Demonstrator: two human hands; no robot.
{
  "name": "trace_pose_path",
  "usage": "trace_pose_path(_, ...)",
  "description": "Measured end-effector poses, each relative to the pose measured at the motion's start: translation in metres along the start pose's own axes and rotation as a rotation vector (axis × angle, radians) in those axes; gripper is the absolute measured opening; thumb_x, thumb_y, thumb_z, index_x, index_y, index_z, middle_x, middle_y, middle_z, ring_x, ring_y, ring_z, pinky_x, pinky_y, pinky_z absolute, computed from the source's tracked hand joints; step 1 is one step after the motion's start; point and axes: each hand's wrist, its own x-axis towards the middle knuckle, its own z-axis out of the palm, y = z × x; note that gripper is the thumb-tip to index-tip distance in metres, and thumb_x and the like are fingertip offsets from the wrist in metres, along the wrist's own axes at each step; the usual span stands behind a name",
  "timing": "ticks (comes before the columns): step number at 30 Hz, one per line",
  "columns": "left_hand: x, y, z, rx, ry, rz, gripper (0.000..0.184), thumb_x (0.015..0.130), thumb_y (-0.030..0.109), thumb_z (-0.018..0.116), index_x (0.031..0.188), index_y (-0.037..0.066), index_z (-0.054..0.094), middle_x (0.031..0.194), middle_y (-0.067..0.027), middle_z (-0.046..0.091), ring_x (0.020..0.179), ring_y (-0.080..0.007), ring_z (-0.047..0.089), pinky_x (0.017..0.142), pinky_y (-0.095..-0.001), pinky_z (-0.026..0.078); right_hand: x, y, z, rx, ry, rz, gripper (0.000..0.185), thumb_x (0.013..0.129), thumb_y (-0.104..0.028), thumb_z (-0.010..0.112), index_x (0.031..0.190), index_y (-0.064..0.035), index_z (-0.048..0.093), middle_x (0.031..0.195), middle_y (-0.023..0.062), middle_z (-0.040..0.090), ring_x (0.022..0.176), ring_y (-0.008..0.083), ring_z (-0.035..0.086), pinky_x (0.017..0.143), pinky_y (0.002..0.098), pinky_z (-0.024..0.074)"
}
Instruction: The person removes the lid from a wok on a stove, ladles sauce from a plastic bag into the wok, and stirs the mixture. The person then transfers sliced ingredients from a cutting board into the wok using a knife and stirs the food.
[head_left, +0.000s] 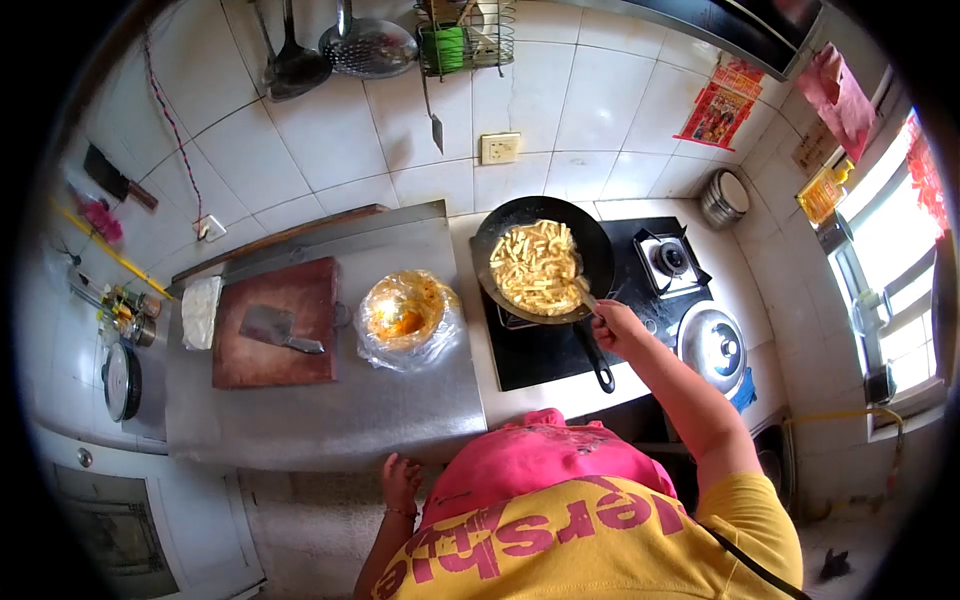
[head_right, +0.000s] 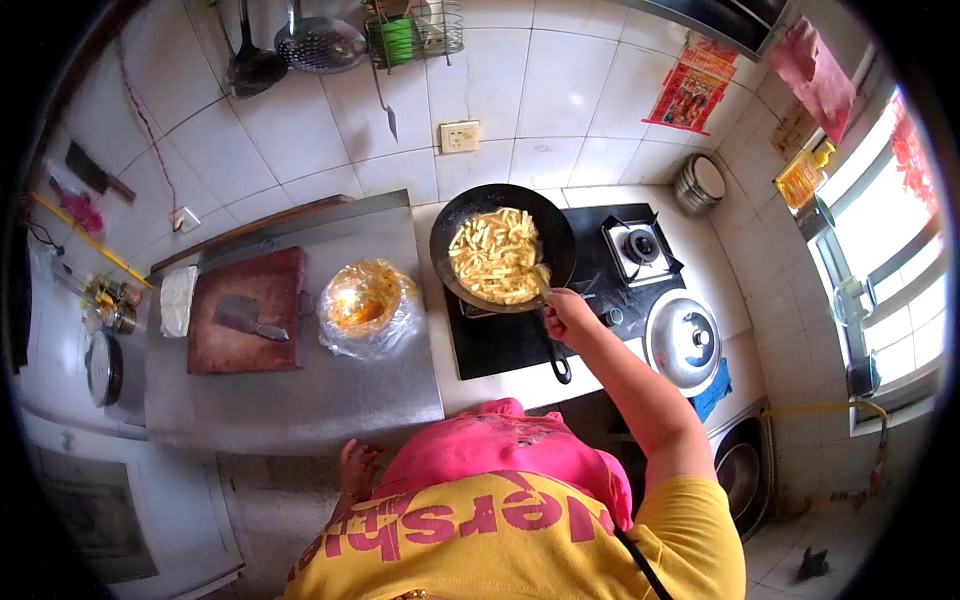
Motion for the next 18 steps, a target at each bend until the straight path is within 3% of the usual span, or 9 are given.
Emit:
trace_pose_path(3, 0.006, 0.0, -0.001, 0.001, -0.006, 0.01, 0.045, 0.085, 0.015, 0.052, 0.128, 0.015, 0.038, 0.104, -0.0046, 0.053, 0.081, -0.0183, 0.06, 0.06, -0.0323, 0.048, 0.008, -0.002, 0.009, 0.124, -0.065, 0.076, 0.002, 0.088, -0.012, 0.043, 0.088, -0.0132, 0.042, 0.063, -0.0007, 0.039, 0.044, 0.006, 0.031, 0.037, 0.0203, 0.0236)
trace_pose_path(5, 0.028, -0.011, -0.013, -0.036, -0.019, 0.033, 0.046, 0.085, 0.015, 0.053, 0.128, 0.014, 0.038, 0.104, -0.005, 0.053, 0.08, -0.0184, 0.06, 0.059, -0.0321, 0.048, -0.016, -0.012, 0.016, 0.09, -0.016, 0.027, 0.011, 0.088, -0.015, 0.044, 0.099, -0.0124, 0.046, 0.064, -0.0007, 0.04, 0.044, 0.0062, 0.032, 0.037, 0.0211, 0.025)
trace_pose_path(8, 0.018, -0.003, -0.006, -0.076, -0.016, 0.046, 0.046, 0.085, 0.014, 0.053, 0.128, 0.012, 0.038, 0.103, -0.0058, 0.052, 0.078, -0.0188, 0.06, 0.057, -0.0318, 0.047, -0.026, -0.016, -0.008, -0.531, 0.149, -0.283, 0.037, 0.089, -0.021, 0.047, 0.123, -0.0098, 0.041, 0.067, 0.0041, 0.047, 0.045, 0.0096, 0.039, 0.039, 0.0253, 0.0322)
trace_pose_path(9, 0.012, 0.002, -0.002, -0.074, 0.001, 0.04, 0.046, 0.085, 0.013, 0.053, 0.128, 0.012, 0.038, 0.103, -0.0063, 0.052, 0.076, -0.019, 0.06, 0.056, -0.0316, 0.047, -0.017, -0.01, -0.025, -0.808, 0.296, -0.457, 0.037, 0.087, -0.018, 0.047, 0.121, -0.0062, 0.042, 0.079, 0.014, 0.058, 0.058, 0.0218, 0.056, 0.052, 0.0332, 0.0453)
trace_pose_path(11, 0.016, -0.005, -0.006, -0.084, -0.017, 0.028, 0.046, 0.084, 0.013, 0.053, 0.127, 0.011, 0.038, 0.103, -0.0065, 0.052, 0.076, -0.0192, 0.059, 0.056, -0.0315, 0.047, -0.015, -0.002, -0.05, -1.165, 0.437, -0.735, 0.038, 0.085, -0.015, 0.046, 0.121, -0.0033, 0.043, 0.096, 0.0223, 0.061, 0.084, 0.0328, 0.062, 0.075, 0.0375, 0.0472)
trace_pose_path(14, 0.006, 0.0, 0.002, -0.072, -0.017, -0.012, 0.045, 0.084, 0.013, 0.053, 0.127, 0.011, 0.038, 0.103, -0.0062, 0.053, 0.077, -0.0193, 0.059, 0.057, -0.032, 0.047, -0.026, 0.001, -0.056, -1.142, 0.427, -0.443, 0.039, 0.084, -0.013, 0.045, 0.121, -0.0022, 0.043, 0.104, 0.0263, 0.058, 0.101, 0.0389, 0.056, 0.089, 0.0395, 0.0411)
trace_pose_path(16, 0.001, 0.001, 0.006, -0.051, 0.001, -0.042, 0.045, 0.084, 0.014, 0.053, 0.126, 0.011, 0.039, 0.103, -0.0057, 0.053, 0.078, -0.0193, 0.059, 0.058, -0.0324, 0.047, -0.038, 0.004, -0.041, -0.792, 0.242, -0.195, 0.042, 0.085, -0.013, 0.045, 0.126, -0.0063, 0.038, 0.079, 0.0145, 0.057, 0.064, 0.0263, 0.056, 0.055, 0.0346, 0.0433)
trace_pose_path(17, 0.001, -0.001, 0.005, -0.014, -0.008, -0.024, 0.045, 0.084, 0.014, 0.053, 0.126, 0.012, 0.039, 0.103, -0.0053, 0.053, 0.08, -0.0191, 0.059, 0.06, -0.033, 0.047, -0.042, 0.006, -0.032, -0.517, 0.142, -0.066, 0.042, 0.085, -0.012, 0.045, 0.127, -0.008, 0.037, 0.07, 0.0086, 0.053, 0.051, 0.0195, 0.05, 0.043, 0.0302, 0.0386)
trace_pose_path(18, 0.001, -0.002, 0.004, 0.026, -0.019, -0.006, 0.045, 0.084, 0.015, 0.053, 0.127, 0.013, 0.039, 0.103, -0.0049, 0.053, 0.081, -0.019, 0.058, 0.062, -0.0336, 0.047, -0.05, 0.004, -0.015, -0.131, 0.047, 0.035, 0.027, 0.087, -0.013, 0.043, 0.114, -0.0085, 0.042, 0.063, -0.0003, 0.039, 0.043, 0.008, 0.033, 0.037, 0.0206, 0.0235)
